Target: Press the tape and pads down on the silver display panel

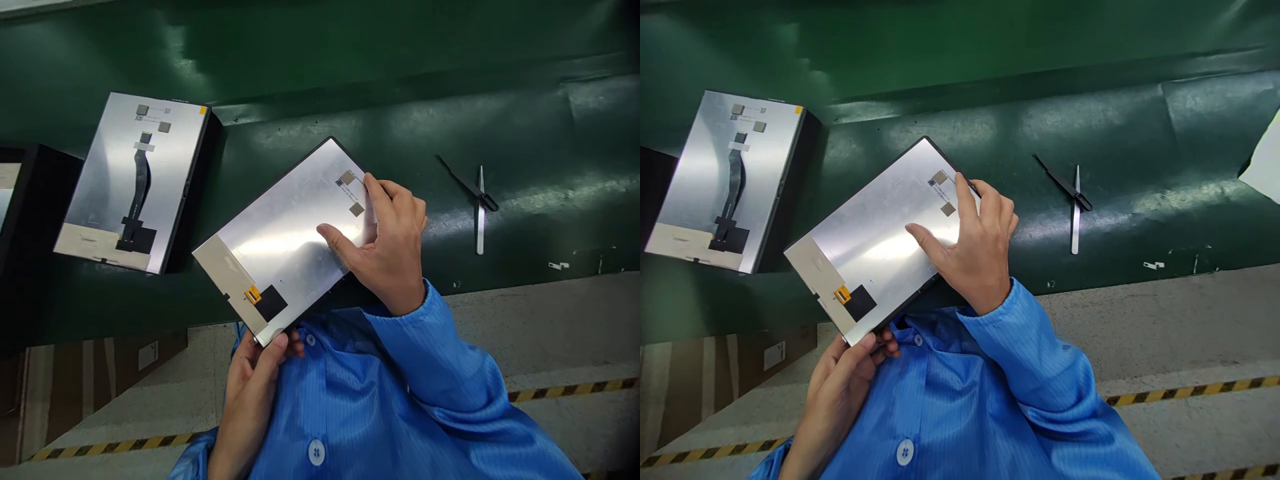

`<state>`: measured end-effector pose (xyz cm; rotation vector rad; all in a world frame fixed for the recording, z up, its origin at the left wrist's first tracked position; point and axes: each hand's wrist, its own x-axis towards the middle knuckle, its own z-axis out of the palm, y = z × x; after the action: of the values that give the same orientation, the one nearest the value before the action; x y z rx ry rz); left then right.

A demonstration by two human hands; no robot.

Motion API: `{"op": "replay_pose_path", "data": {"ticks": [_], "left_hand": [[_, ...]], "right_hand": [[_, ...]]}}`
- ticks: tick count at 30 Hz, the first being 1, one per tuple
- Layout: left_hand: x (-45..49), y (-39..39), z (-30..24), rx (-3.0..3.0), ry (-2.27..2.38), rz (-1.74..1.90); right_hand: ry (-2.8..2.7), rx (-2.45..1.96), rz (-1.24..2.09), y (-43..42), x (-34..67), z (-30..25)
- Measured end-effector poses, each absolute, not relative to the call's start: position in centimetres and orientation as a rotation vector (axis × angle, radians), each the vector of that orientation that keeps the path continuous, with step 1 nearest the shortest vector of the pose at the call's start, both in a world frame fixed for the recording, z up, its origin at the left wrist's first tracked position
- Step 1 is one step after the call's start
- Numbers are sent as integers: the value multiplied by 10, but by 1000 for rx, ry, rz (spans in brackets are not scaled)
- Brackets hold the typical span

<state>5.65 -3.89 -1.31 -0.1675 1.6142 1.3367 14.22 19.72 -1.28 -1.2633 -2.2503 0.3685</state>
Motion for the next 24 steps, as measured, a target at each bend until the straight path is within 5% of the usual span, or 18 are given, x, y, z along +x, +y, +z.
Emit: {"op": "replay_pose_path", "data": {"ticks": [24], "left_hand": [[49,-44,-16,92,1578,976]], "right_hand": [[-2251,-1277,343,196,142,-12]]}}
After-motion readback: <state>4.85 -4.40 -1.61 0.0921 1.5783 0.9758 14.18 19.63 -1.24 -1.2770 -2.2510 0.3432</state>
